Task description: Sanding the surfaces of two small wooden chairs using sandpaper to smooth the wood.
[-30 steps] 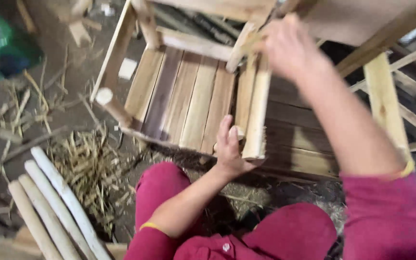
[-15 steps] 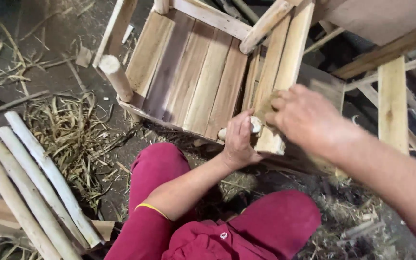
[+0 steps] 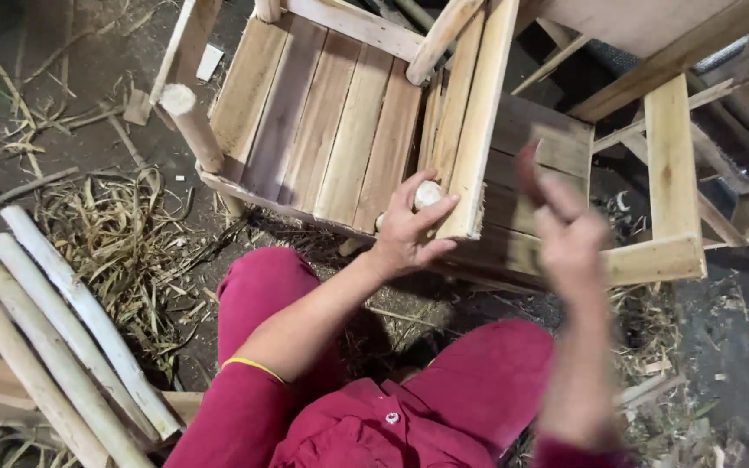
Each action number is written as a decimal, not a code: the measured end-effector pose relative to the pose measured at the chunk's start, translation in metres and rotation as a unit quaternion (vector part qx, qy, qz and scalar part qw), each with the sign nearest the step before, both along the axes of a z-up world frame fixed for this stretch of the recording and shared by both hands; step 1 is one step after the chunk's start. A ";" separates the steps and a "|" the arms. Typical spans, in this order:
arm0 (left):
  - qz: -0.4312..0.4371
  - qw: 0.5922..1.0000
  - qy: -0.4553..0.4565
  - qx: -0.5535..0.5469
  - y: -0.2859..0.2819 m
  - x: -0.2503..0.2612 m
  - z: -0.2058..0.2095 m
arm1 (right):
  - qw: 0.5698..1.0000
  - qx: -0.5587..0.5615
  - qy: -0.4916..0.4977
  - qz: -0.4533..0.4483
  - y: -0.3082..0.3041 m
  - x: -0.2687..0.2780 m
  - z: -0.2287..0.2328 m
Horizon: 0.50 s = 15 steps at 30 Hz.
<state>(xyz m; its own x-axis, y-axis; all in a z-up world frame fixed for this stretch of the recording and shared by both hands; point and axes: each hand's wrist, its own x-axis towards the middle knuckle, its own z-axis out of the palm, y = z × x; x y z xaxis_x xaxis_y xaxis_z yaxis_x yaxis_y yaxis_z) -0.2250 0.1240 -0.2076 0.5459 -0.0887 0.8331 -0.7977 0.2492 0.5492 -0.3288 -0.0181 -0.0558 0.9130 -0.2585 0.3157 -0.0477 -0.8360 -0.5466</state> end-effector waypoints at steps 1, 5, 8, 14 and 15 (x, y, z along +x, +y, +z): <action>-0.015 1.000 -0.003 0.006 0.002 0.000 -0.001 | 0.982 0.122 0.010 -0.143 0.016 -0.015 -0.021; 0.032 0.998 -0.051 0.019 0.004 -0.014 0.003 | 0.937 0.297 -0.059 -0.177 0.078 -0.031 -0.088; 0.126 0.984 -0.069 0.105 0.013 -0.037 -0.001 | 0.972 0.120 -0.198 -0.028 0.065 -0.063 -0.124; 0.058 0.992 -0.067 0.096 0.036 -0.042 -0.001 | 0.715 0.628 -0.227 -0.209 -0.099 -0.049 -0.151; 0.060 0.989 -0.012 0.131 0.039 -0.039 -0.002 | 0.914 0.291 -0.053 -0.279 -0.138 -0.046 -0.165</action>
<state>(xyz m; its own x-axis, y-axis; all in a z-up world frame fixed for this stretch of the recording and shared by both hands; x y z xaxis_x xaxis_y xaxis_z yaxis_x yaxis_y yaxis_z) -0.2636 0.1626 -0.2097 0.5454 -0.2391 0.8034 -0.8269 0.0036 0.5624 -0.3749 -0.1559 -0.2211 0.5609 -0.8260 0.0555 -0.2985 -0.2643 -0.9171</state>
